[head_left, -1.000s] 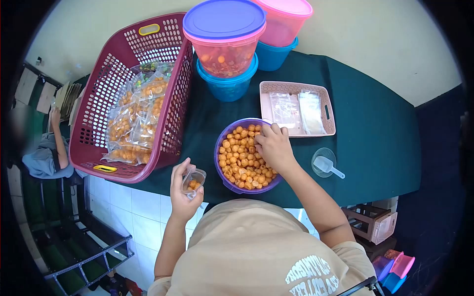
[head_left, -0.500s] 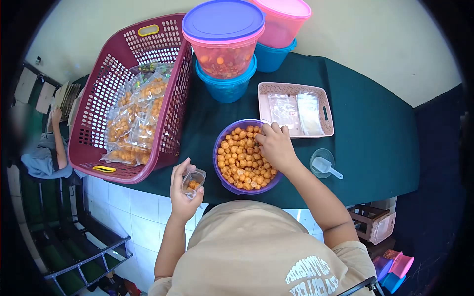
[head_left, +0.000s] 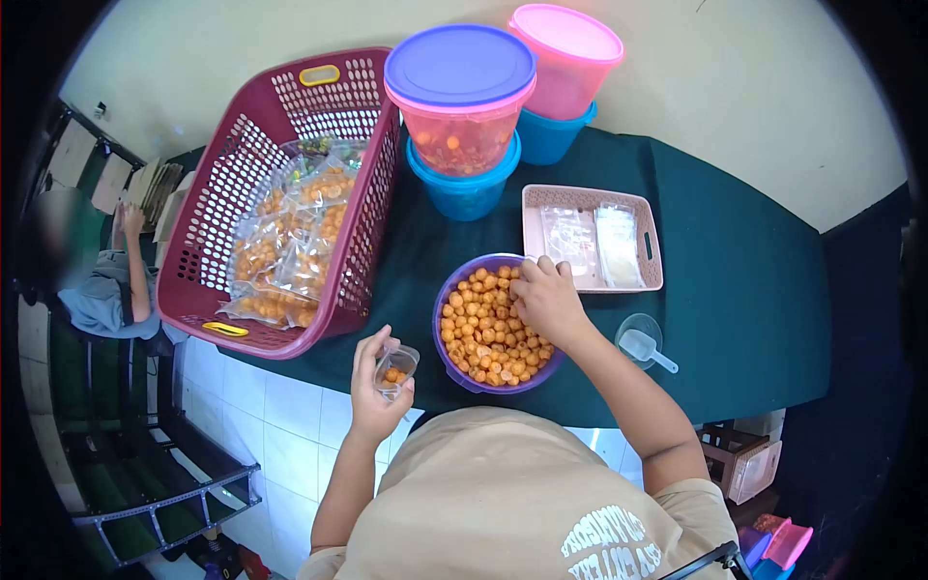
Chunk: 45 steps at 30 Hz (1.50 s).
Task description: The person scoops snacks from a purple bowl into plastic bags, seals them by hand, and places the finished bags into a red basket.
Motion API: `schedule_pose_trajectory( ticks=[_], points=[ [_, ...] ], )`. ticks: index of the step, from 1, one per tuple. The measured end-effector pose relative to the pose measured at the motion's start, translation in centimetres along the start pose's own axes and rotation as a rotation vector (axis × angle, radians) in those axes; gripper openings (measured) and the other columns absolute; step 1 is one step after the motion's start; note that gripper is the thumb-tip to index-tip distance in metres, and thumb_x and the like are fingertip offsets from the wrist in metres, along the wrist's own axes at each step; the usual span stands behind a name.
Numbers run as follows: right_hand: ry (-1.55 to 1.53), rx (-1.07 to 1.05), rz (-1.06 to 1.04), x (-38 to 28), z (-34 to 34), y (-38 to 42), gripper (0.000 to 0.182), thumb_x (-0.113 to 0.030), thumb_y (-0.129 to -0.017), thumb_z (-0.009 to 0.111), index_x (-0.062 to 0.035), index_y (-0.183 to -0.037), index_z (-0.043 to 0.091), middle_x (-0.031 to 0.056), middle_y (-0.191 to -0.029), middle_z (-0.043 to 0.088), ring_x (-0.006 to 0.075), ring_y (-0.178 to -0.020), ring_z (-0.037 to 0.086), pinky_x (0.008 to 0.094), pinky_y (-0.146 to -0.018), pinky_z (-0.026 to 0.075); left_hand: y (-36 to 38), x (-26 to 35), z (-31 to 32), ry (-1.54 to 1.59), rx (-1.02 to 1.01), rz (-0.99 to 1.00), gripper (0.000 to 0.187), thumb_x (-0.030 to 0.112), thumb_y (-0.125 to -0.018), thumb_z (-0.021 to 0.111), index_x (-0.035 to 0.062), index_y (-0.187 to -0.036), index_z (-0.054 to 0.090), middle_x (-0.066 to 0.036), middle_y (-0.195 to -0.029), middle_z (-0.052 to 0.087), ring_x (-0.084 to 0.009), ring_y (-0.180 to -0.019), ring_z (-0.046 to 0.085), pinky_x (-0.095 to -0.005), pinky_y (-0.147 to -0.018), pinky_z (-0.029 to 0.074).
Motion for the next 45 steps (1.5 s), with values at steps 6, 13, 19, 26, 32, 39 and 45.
schedule_pose_trajectory(
  ticks=[6,13,19,26,32,39,45],
  points=[
    [-0.060,0.018,0.032,0.5,-1.1,-1.3,0.013,-0.020,-0.072,0.071,-0.0138,-0.083,0.069,0.0023,-0.097,0.054,0.0225,-0.098,0.049,0.0414,-0.082,0.036,0.0,1.0,-0.5,0.021,0.047,0.007,0.068,0.006,-0.075,0.064,0.0036,-0.138,0.041,-0.011,-0.119,0.045,-0.0220,-0.109,0.052,-0.0333,-0.094,0.045],
    [0.014,-0.060,0.007,0.2,0.2,-0.9,0.019,-0.020,-0.070,0.072,-0.0142,-0.088,0.070,0.0038,-0.102,0.052,0.0222,-0.102,0.048,0.0415,-0.083,0.037,0.3,0.2,-0.9,0.027,0.044,-0.020,0.069,0.012,-0.077,0.066,0.0026,-0.140,0.039,-0.010,-0.119,0.044,-0.0200,-0.109,0.051,-0.0319,-0.094,0.044],
    [0.073,-0.056,-0.030,-0.4,0.8,-0.2,0.015,-0.018,-0.074,0.066,-0.0124,-0.088,0.069,0.0037,-0.101,0.052,0.0214,-0.100,0.048,0.0400,-0.083,0.036,0.0,0.4,-0.8,0.008,0.038,-0.008,0.069,-0.003,-0.070,0.061,0.0049,-0.136,0.043,-0.013,-0.118,0.047,-0.0243,-0.109,0.053,-0.0351,-0.096,0.045],
    [0.107,-0.065,-0.078,-0.6,1.3,0.3,0.012,-0.016,-0.077,0.060,-0.0125,-0.085,0.069,0.0025,-0.098,0.051,0.0198,-0.099,0.047,0.0399,-0.083,0.036,-0.7,0.5,-0.6,0.050,0.011,-0.011,0.069,-0.002,-0.070,0.061,0.0047,-0.137,0.043,-0.013,-0.118,0.047,-0.0239,-0.110,0.053,-0.0353,-0.096,0.046],
    [0.024,-0.053,-0.072,-1.0,0.1,-0.4,0.010,-0.019,-0.073,0.068,-0.0135,-0.081,0.068,0.0020,-0.096,0.051,0.0213,-0.098,0.048,0.0412,-0.082,0.036,-1.1,0.6,-1.0,0.033,0.000,0.015,0.069,-0.002,-0.071,0.062,0.0047,-0.137,0.043,-0.013,-0.118,0.047,-0.0235,-0.108,0.053,-0.0346,-0.094,0.047],
    [-0.208,0.287,0.083,1.4,-7.0,-4.8,0.022,-0.015,-0.078,0.069,-0.0131,-0.100,0.068,0.0042,-0.102,0.053,0.0251,-0.100,0.049,0.0429,-0.085,0.038,-1.5,-0.4,-1.8,0.046,-0.010,0.004,0.068,-0.002,-0.071,0.062,0.0045,-0.136,0.043,-0.014,-0.118,0.047,-0.0245,-0.108,0.053,-0.0347,-0.095,0.045],
    [-0.117,0.803,0.115,2.8,-15.2,-9.4,0.060,-0.017,-0.081,0.068,-0.0184,-0.137,0.048,0.0076,-0.125,0.051,0.0282,-0.117,0.046,0.0433,-0.097,0.035,-2.3,-0.9,-1.6,0.028,-0.059,0.003,0.068,0.002,-0.073,0.063,0.0042,-0.138,0.042,-0.013,-0.119,0.046,-0.0242,-0.111,0.052,-0.0346,-0.095,0.045]
  ],
)
Point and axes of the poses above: each hand's wrist, its own y-axis away from the middle knuckle, its own z-axis out of the palm, x = y × z, the point moved 10 cm from there along -y, towards the middle knuckle
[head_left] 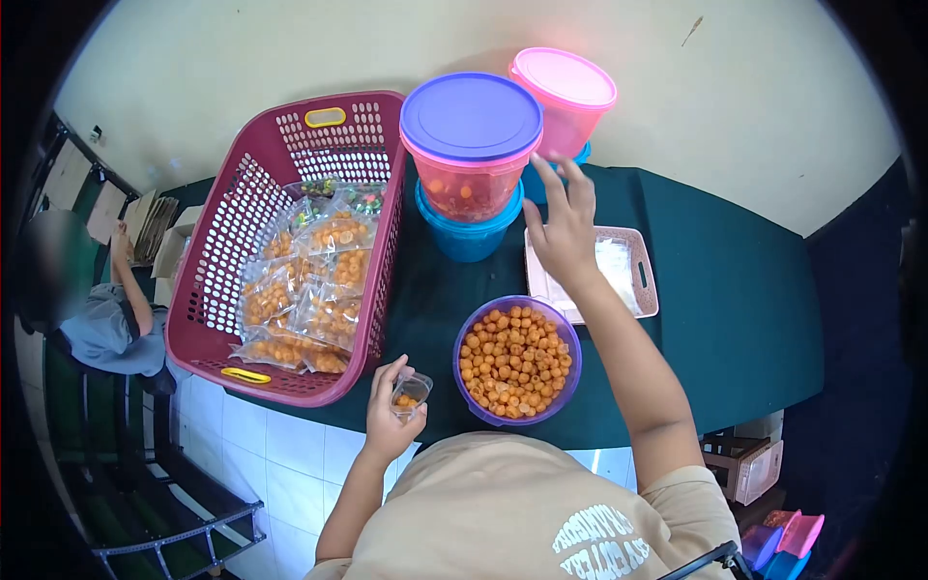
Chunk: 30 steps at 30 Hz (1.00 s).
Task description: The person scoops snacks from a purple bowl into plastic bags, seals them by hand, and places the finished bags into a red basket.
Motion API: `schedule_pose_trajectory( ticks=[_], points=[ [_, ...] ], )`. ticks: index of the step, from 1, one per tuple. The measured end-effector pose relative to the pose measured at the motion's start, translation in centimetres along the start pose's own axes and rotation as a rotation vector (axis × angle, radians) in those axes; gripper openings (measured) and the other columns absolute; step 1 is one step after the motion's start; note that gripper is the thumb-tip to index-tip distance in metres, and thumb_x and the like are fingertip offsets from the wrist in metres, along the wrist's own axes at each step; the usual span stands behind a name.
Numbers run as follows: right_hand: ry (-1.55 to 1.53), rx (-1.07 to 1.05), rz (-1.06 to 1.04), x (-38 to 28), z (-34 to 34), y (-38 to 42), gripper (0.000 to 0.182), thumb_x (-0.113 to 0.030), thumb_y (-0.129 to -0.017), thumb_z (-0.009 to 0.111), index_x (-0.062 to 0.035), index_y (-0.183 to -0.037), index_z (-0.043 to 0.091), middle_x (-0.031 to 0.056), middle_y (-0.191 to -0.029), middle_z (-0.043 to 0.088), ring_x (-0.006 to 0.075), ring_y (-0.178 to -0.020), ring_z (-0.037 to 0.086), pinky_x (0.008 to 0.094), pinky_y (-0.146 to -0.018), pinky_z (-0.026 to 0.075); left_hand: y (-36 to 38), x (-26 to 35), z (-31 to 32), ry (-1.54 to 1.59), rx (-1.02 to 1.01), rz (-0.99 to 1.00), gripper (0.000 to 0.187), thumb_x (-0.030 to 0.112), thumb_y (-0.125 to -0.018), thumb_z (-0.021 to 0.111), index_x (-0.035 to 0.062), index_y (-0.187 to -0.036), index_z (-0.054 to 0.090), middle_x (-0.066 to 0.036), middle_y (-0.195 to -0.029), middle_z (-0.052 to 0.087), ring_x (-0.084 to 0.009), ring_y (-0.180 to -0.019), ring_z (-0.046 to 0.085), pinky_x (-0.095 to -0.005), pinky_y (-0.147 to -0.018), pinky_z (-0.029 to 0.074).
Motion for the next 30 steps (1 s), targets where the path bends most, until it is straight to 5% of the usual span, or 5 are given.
schedule_pose_trajectory(
  ticks=[11,22,25,28,30],
  points=[
    [0.170,-0.087,-0.186,-1.6,1.4,-5.0,0.013,-0.019,-0.077,0.070,-0.0165,-0.090,0.068,0.0001,-0.105,0.058,0.0239,-0.107,0.051,0.0523,-0.101,0.030,-1.5,-0.7,0.5,0.008,-0.096,-0.023,0.073,-0.003,-0.071,0.062,0.0078,-0.139,0.040,-0.014,-0.122,0.045,-0.0272,-0.115,0.051,-0.0371,-0.098,0.045],
    [-0.058,-0.505,-0.257,-4.6,-7.1,19.6,0.017,-0.013,-0.070,0.067,-0.0178,-0.087,0.066,0.0018,-0.100,0.057,0.0213,-0.098,0.054,0.0552,-0.102,0.033,-0.6,-1.2,0.8,0.225,0.190,0.082,0.063,0.000,-0.076,0.062,0.0109,-0.128,0.028,-0.018,-0.126,0.039,-0.0255,-0.106,0.051,-0.0377,-0.093,0.046],
    [-0.114,-0.620,-0.244,-4.9,-7.1,23.2,0.017,-0.013,-0.071,0.065,-0.0181,-0.087,0.065,0.0006,-0.103,0.058,0.0193,-0.100,0.055,0.0577,-0.104,0.031,-0.5,2.3,0.6,0.096,0.367,0.377,0.061,0.005,-0.081,0.063,0.0133,-0.125,0.021,-0.018,-0.126,0.035,-0.0203,-0.084,0.054,-0.0297,-0.064,0.052],
    [-0.116,-0.732,-0.231,-5.0,-6.5,23.7,0.016,-0.017,-0.073,0.073,-0.0177,-0.087,0.066,0.0000,-0.102,0.060,0.0197,-0.102,0.056,0.0583,-0.106,0.030,-0.6,5.3,1.0,0.204,0.384,0.480,0.057,0.008,-0.082,0.063,0.0135,-0.123,0.023,-0.018,-0.125,0.036,-0.0210,-0.083,0.054,-0.0305,-0.064,0.052],
    [-0.187,-0.801,-0.182,-4.8,-6.0,23.7,0.015,-0.020,-0.077,0.072,-0.0162,-0.090,0.066,0.0008,-0.107,0.060,0.0204,-0.108,0.056,0.0582,-0.108,0.029,-0.8,6.5,0.7,0.174,0.409,0.490,0.054,0.011,-0.083,0.062,0.0135,-0.121,0.023,-0.018,-0.124,0.036,-0.0235,-0.094,0.053,-0.0345,-0.078,0.051]
  ],
)
Point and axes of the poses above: each hand's wrist, its own y-axis away from the middle knuckle, its own z-axis out of the palm, x = y × z, the point moved 10 cm from there along -y, towards the middle knuckle
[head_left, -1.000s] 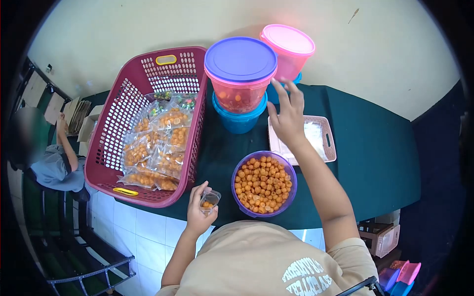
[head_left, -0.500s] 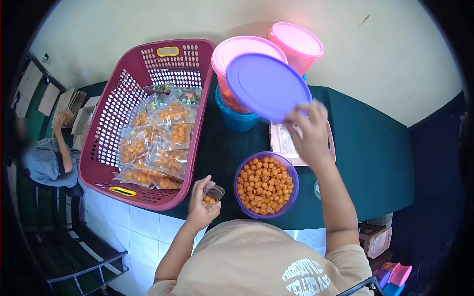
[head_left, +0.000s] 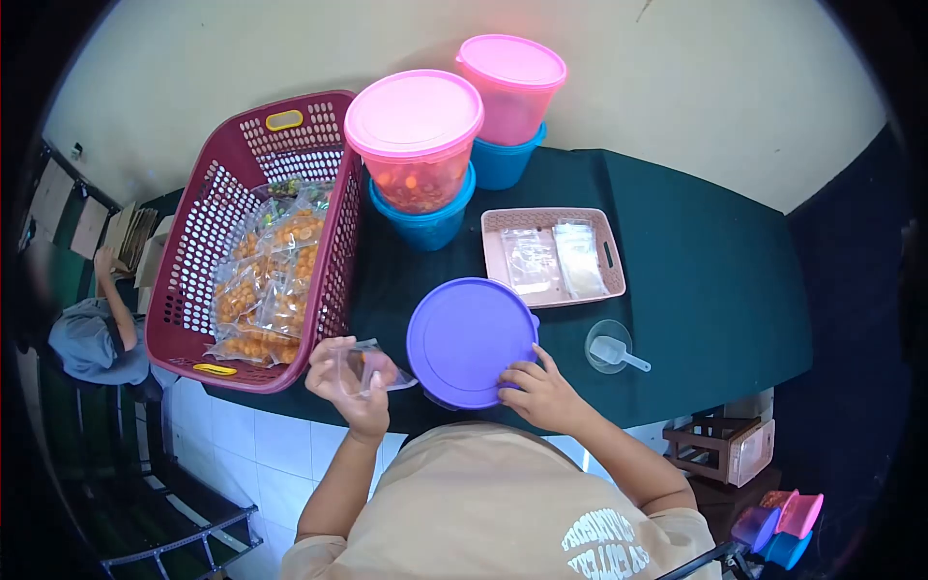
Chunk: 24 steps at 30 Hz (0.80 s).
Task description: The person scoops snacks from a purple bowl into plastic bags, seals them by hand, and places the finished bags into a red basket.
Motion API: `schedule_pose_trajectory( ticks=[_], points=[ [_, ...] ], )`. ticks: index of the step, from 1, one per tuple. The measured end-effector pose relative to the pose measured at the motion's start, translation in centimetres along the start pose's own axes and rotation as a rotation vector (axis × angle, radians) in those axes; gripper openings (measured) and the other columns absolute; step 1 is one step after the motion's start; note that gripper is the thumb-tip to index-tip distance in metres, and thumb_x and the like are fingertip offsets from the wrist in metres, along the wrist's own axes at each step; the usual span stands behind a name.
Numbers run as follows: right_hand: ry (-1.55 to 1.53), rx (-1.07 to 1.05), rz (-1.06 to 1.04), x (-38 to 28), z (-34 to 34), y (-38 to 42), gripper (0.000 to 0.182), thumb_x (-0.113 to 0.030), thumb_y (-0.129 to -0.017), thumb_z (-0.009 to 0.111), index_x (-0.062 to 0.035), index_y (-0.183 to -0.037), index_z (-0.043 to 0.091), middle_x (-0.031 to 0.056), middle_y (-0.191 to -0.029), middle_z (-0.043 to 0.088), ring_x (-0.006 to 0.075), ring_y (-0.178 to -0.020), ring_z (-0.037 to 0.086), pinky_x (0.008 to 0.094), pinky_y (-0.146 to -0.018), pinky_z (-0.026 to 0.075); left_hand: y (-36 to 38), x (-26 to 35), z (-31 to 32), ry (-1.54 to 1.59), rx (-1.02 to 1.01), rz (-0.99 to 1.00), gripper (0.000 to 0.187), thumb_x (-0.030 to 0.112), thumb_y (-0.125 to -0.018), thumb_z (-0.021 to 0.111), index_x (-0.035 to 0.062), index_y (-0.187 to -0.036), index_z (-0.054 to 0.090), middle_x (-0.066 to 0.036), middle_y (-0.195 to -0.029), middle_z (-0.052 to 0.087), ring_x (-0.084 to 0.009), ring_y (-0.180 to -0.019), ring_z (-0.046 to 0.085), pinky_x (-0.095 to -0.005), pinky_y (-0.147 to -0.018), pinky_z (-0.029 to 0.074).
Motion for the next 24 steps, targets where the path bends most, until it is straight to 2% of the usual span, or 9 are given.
schedule_pose_trajectory(
  ticks=[4,7,9,13,15,16,19,21,24],
  points=[
    [-0.071,-0.049,0.051,0.5,-0.6,0.0,0.016,-0.023,-0.082,0.070,-0.0145,-0.094,0.064,0.0014,-0.111,0.060,0.0212,-0.115,0.054,0.0579,-0.110,0.027,-0.7,1.8,-0.1,-0.063,0.051,0.063,0.052,0.018,-0.084,0.062,0.0111,-0.123,0.028,-0.020,-0.126,0.037,-0.0268,-0.106,0.053,-0.0402,-0.094,0.045],
    [-0.150,-0.103,0.077,0.3,-1.2,-0.5,0.023,-0.027,-0.082,0.070,-0.0140,-0.101,0.064,0.0041,-0.115,0.060,0.0236,-0.118,0.052,0.0566,-0.111,0.026,-1.0,2.3,3.8,0.265,-0.154,-0.183,0.044,0.020,-0.086,0.062,0.0057,-0.120,0.039,-0.022,-0.124,0.047,-0.0273,-0.108,0.055,-0.0406,-0.095,0.045],
    [-0.514,0.036,0.267,1.5,-3.1,-1.4,0.034,-0.028,-0.084,0.068,-0.0096,-0.113,0.062,0.0096,-0.123,0.057,0.0274,-0.123,0.049,0.0519,-0.110,0.028,-0.2,3.1,7.3,0.419,-0.402,-0.257,0.043,0.023,-0.088,0.059,0.0031,-0.122,0.042,-0.023,-0.125,0.048,-0.0281,-0.112,0.055,-0.0415,-0.097,0.043],
    [-1.060,0.267,0.228,0.3,-5.2,-3.2,0.042,-0.027,-0.084,0.070,-0.0049,-0.119,0.058,0.0121,-0.124,0.057,0.0249,-0.124,0.049,0.0444,-0.108,0.032,2.7,2.4,11.2,0.473,-0.680,-0.350,0.054,0.030,-0.089,0.055,0.0010,-0.132,0.041,-0.022,-0.134,0.046,-0.0281,-0.121,0.048,-0.0423,-0.102,0.038],
    [-1.437,0.125,0.267,-0.1,-2.6,-3.4,0.039,-0.022,-0.088,0.068,-0.0024,-0.120,0.057,0.0115,-0.119,0.059,0.0205,-0.120,0.051,0.0383,-0.105,0.037,1.2,4.3,12.3,0.362,-0.666,-0.285,0.056,0.038,-0.090,0.054,0.0004,-0.129,0.042,-0.023,-0.132,0.047,-0.0293,-0.122,0.048,-0.0424,-0.102,0.038],
    [-1.433,0.134,0.267,-0.1,-2.9,-3.3,0.039,-0.022,-0.088,0.068,-0.0024,-0.120,0.057,0.0115,-0.119,0.059,0.0205,-0.120,0.051,0.0383,-0.105,0.037,0.4,5.1,12.5,0.255,-0.638,-0.212,0.060,0.047,-0.091,0.053,-0.0002,-0.127,0.044,-0.023,-0.130,0.047,-0.0304,-0.123,0.047,-0.0425,-0.102,0.037],
    [-1.599,0.154,0.332,-0.1,-3.1,-2.8,0.029,-0.018,-0.090,0.066,-0.0030,-0.113,0.056,0.0122,-0.116,0.060,0.0233,-0.109,0.060,0.0365,-0.093,0.050,0.0,5.6,11.7,0.156,-0.503,-0.155,0.058,0.047,-0.091,0.056,-0.0003,-0.123,0.045,-0.020,-0.123,0.050,-0.0262,-0.118,0.049,-0.0394,-0.100,0.038],
    [-1.613,0.400,0.336,1.4,-3.6,-1.9,0.018,-0.013,-0.091,0.064,-0.0032,-0.103,0.056,0.0120,-0.111,0.062,0.0234,-0.104,0.063,0.0369,-0.095,0.049,1.1,4.3,10.9,0.117,-0.449,-0.181,0.055,0.044,-0.091,0.058,0.0003,-0.121,0.045,-0.017,-0.119,0.051,-0.0240,-0.113,0.051,-0.0382,-0.098,0.039],
    [-1.620,0.519,0.378,2.1,-4.1,-1.5,0.009,-0.007,-0.092,0.062,-0.0038,-0.095,0.054,0.0125,-0.110,0.062,0.0233,-0.106,0.062,0.0379,-0.096,0.048,1.9,3.3,10.4,0.126,-0.397,-0.236,0.039,0.032,-0.092,0.063,0.0019,-0.112,0.049,-0.012,-0.109,0.053,-0.0193,-0.100,0.054,-0.0349,-0.093,0.041]
  ],
)
Point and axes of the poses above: each hand's wrist, its own y-axis away from the middle knuckle, its own z-axis out of the palm, x = y × z, the point moved 10 cm from there along -y, towards the middle knuckle
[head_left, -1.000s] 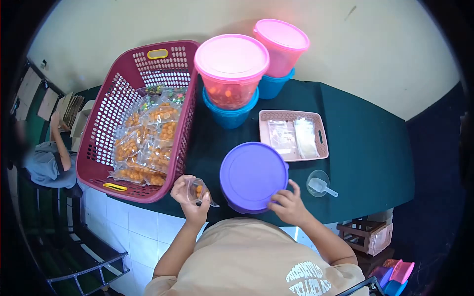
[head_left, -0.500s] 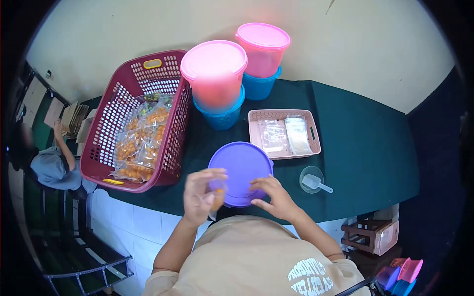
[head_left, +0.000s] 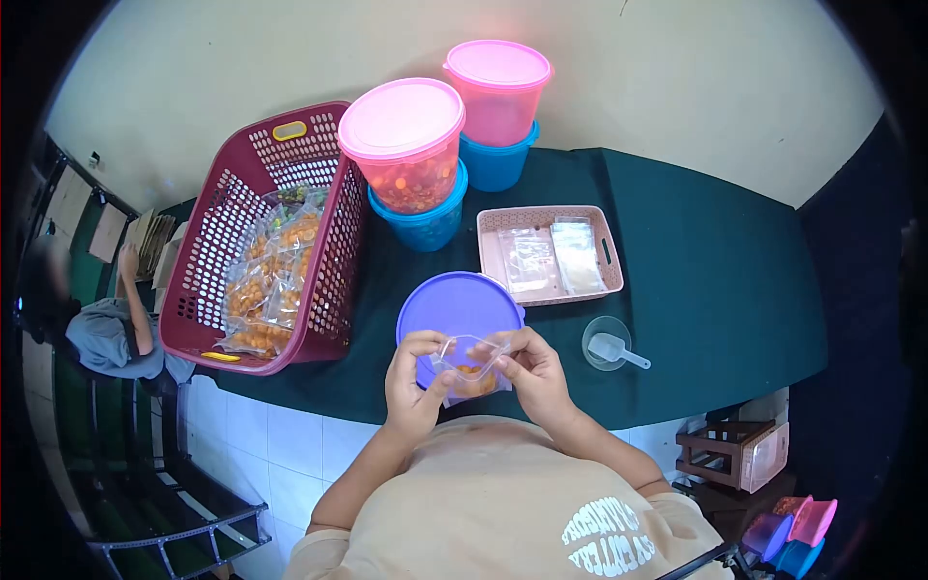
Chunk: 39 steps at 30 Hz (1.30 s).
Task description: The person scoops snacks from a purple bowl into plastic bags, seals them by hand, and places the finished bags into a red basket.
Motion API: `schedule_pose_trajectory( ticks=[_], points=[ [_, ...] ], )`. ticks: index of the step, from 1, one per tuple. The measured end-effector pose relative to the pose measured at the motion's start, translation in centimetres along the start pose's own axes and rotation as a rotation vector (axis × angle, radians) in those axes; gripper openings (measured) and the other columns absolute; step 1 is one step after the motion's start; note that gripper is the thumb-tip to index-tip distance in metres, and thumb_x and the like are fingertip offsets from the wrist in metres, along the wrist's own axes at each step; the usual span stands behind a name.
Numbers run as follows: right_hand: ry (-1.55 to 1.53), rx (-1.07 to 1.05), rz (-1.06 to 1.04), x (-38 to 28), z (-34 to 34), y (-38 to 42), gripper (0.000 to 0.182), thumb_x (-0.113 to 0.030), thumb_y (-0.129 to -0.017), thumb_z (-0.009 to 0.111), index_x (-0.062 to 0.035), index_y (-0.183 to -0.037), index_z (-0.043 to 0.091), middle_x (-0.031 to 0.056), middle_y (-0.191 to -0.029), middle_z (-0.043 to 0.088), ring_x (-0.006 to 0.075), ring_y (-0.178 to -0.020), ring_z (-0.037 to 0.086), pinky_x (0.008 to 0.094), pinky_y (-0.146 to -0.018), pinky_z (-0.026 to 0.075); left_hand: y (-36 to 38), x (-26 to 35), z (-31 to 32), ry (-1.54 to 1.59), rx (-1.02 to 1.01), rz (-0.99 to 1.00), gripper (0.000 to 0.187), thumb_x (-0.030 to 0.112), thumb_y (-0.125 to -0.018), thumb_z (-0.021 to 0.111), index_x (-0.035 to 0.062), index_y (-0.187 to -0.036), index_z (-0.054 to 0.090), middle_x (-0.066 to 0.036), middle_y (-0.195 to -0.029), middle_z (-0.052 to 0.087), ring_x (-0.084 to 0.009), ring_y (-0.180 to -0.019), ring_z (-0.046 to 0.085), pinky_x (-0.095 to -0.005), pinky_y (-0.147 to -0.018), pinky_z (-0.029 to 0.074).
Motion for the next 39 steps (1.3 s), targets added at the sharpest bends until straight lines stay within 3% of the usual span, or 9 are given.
schedule_pose_trajectory(
  ticks=[4,6,11,17,20,25,30,37,39],
  points=[
    [0.035,-0.027,0.003,-0.3,0.3,0.1,0.007,-0.002,-0.092,0.059,-0.0034,-0.095,0.054,0.0120,-0.112,0.062,0.0234,-0.109,0.061,0.0384,-0.096,0.048,0.3,-0.5,0.1,-0.054,0.058,-0.043,0.025,0.023,-0.094,0.061,0.0018,-0.104,0.052,-0.012,-0.106,0.054,-0.0190,-0.097,0.055,-0.0332,-0.090,0.042],
    [0.122,-0.056,-0.035,-0.6,0.9,0.4,0.006,-0.005,-0.093,0.060,-0.0016,-0.096,0.056,0.0120,-0.113,0.062,0.0172,-0.105,0.060,0.0327,-0.092,0.048,0.5,-0.6,-0.3,-0.037,0.099,-0.053,0.021,0.020,-0.094,0.060,0.0017,-0.101,0.052,-0.012,-0.105,0.054,-0.0186,-0.095,0.055,-0.0325,-0.087,0.043],
    [0.169,-0.068,-0.088,-0.5,0.6,0.3,0.006,-0.004,-0.093,0.059,-0.0013,-0.098,0.057,0.0116,-0.114,0.062,0.0169,-0.106,0.059,0.0330,-0.093,0.047,0.5,1.5,-0.7,-0.166,0.116,0.094,0.010,0.010,-0.094,0.055,0.0008,-0.096,0.051,-0.011,-0.093,0.057,-0.0171,-0.082,0.053,-0.0307,-0.076,0.043],
    [0.115,-0.027,-0.148,-1.2,0.1,0.3,0.010,-0.006,-0.094,0.058,-0.0013,-0.104,0.058,0.0125,-0.114,0.062,0.0181,-0.108,0.058,0.0336,-0.096,0.044,0.1,3.6,-0.2,-0.268,0.036,0.280,0.011,0.010,-0.093,0.057,0.0005,-0.089,0.053,-0.012,-0.085,0.059,-0.0195,-0.079,0.053,-0.0312,-0.072,0.043],
    [0.081,-0.058,-0.134,-1.3,0.5,0.2,0.014,-0.006,-0.094,0.058,-0.0014,-0.107,0.058,0.0127,-0.115,0.061,0.0193,-0.110,0.057,0.0333,-0.097,0.044,0.2,1.7,-1.0,-0.130,0.163,0.087,0.011,0.013,-0.088,0.063,0.0033,-0.087,0.058,-0.010,-0.084,0.064,-0.0246,-0.077,0.058,-0.0367,-0.078,0.041],
    [0.161,-0.053,-0.168,-2.5,1.0,-0.1,0.013,-0.005,-0.092,0.060,-0.0009,-0.105,0.060,0.0125,-0.111,0.064,0.0201,-0.107,0.059,0.0333,-0.095,0.045,-0.2,2.6,-0.8,-0.256,0.156,0.161,0.009,0.012,-0.088,0.064,0.0046,-0.085,0.059,-0.008,-0.081,0.065,-0.0240,-0.076,0.059,-0.0362,-0.078,0.040],
    [0.298,0.040,-0.162,-2.6,-0.2,-0.2,0.004,-0.003,-0.089,0.063,0.0005,-0.090,0.064,0.0126,-0.097,0.068,0.0197,-0.097,0.063,0.0325,-0.088,0.048,-0.4,3.6,-0.3,-0.350,0.095,0.233,0.008,0.011,-0.087,0.064,0.0054,-0.084,0.060,-0.008,-0.080,0.065,-0.0235,-0.075,0.059,-0.0361,-0.079,0.039],
    [0.382,0.038,-0.241,-3.4,-0.4,0.0,0.006,-0.006,-0.091,0.062,0.0006,-0.091,0.062,0.0125,-0.097,0.065,0.0182,-0.093,0.062,0.0309,-0.085,0.048,-0.9,2.0,0.8,-0.160,0.083,0.040,0.010,0.012,-0.084,0.069,0.0044,-0.086,0.062,-0.008,-0.084,0.066,-0.0230,-0.080,0.059,-0.0352,-0.080,0.041],
    [0.394,0.020,-0.214,-3.3,0.0,-0.2,0.004,-0.004,-0.087,0.065,-0.0004,-0.087,0.064,0.0114,-0.092,0.068,0.0196,-0.090,0.063,0.0314,-0.082,0.048,-0.9,1.8,1.2,-0.098,0.074,0.009,0.012,0.012,-0.082,0.071,0.0041,-0.086,0.063,-0.008,-0.085,0.067,-0.0228,-0.082,0.059,-0.0347,-0.080,0.041]
  ],
)
Point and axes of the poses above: each hand's wrist, its own y-axis away from the middle knuckle, its own z-axis out of the palm, x = y × z, the point moved 10 cm from there along -y, towards the middle knuckle
